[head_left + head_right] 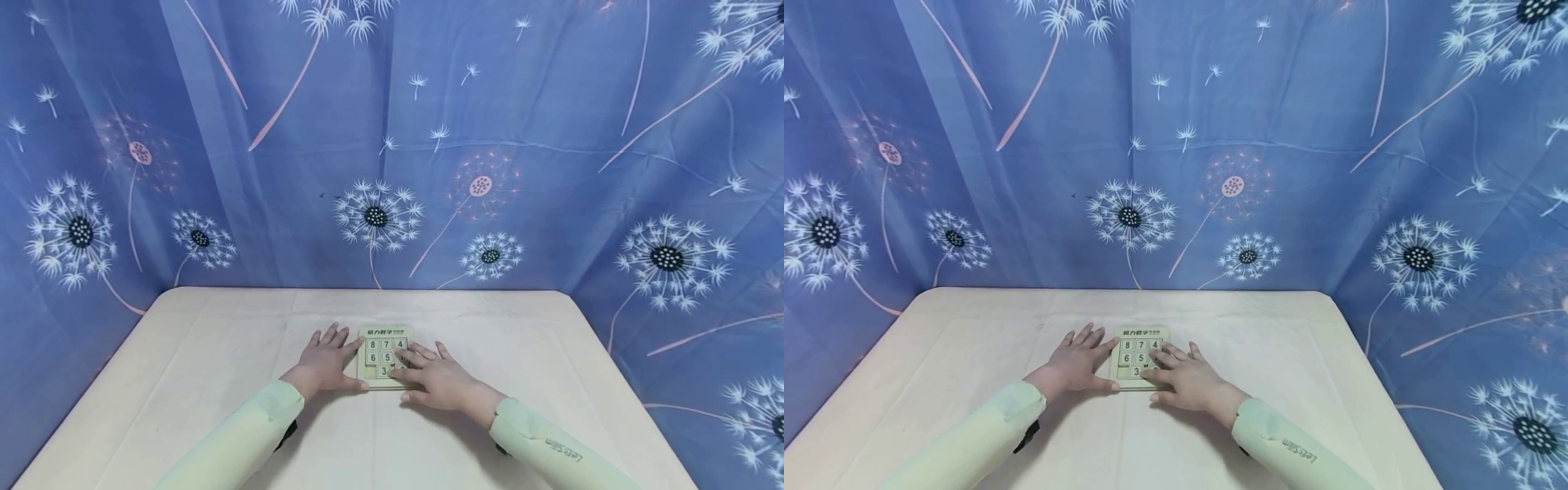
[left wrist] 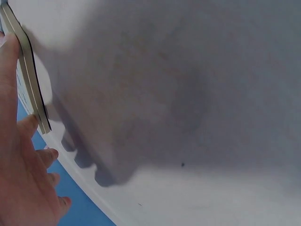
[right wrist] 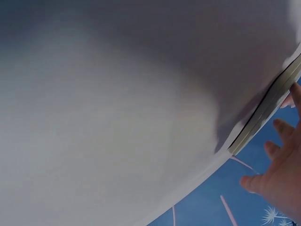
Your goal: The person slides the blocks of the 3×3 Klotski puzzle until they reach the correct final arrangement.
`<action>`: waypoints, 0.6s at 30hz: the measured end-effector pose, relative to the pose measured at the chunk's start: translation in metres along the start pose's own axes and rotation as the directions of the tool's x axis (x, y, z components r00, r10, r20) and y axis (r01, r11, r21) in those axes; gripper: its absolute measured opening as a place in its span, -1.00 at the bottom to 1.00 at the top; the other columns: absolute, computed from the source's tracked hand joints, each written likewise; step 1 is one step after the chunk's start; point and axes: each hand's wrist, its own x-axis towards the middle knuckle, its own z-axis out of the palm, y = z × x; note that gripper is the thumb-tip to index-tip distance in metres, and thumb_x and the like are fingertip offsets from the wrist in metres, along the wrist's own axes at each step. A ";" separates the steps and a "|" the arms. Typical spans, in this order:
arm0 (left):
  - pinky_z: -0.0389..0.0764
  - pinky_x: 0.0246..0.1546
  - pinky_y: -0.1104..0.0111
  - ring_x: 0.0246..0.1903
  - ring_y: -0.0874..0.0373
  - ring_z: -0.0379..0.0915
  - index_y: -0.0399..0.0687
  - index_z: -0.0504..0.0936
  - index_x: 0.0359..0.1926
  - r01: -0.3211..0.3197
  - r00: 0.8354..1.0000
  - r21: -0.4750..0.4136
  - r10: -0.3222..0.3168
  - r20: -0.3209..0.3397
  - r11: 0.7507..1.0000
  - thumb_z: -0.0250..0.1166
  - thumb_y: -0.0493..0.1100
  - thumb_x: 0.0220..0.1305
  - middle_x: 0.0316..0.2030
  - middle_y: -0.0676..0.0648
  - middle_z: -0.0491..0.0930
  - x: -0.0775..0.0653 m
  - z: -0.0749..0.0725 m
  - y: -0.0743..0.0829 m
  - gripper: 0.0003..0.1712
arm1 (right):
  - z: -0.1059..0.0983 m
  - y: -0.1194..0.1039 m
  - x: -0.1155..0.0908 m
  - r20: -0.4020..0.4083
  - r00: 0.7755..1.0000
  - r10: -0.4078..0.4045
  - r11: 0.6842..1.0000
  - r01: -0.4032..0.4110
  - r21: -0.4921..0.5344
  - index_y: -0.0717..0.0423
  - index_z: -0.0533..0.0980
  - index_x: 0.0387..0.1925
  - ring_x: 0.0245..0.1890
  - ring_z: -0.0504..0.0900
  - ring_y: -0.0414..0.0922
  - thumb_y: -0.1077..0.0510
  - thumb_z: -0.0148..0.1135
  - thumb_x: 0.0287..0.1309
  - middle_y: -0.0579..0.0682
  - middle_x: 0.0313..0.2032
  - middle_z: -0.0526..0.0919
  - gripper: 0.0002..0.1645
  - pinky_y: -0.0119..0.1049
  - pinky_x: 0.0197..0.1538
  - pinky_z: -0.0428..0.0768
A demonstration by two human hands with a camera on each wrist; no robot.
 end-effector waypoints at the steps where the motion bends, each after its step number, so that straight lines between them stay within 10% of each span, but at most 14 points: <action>1: -0.05 0.64 -0.18 0.65 -0.22 -0.16 0.22 0.21 0.58 0.002 1.000 0.001 -0.002 0.002 1.000 0.33 0.57 0.06 0.61 -0.20 0.09 0.000 0.000 0.000 0.16 | 0.000 0.000 -0.001 0.001 1.000 0.001 1.000 -0.001 -0.002 -0.38 0.42 0.42 0.61 0.15 0.15 -0.36 0.10 0.37 -0.05 0.59 0.21 -0.35 0.51 0.51 0.07; 18: -0.05 0.64 -0.17 0.65 -0.21 -0.17 0.20 0.20 0.59 0.018 1.000 -0.001 -0.018 0.017 1.000 0.34 0.56 0.06 0.62 -0.20 0.08 -0.002 -0.005 0.003 0.18 | -0.001 0.006 -0.005 -0.010 1.000 -0.006 1.000 0.006 -0.005 -0.36 0.45 0.40 0.59 0.19 0.17 -0.35 0.13 0.34 -0.03 0.58 0.25 -0.35 0.52 0.49 0.11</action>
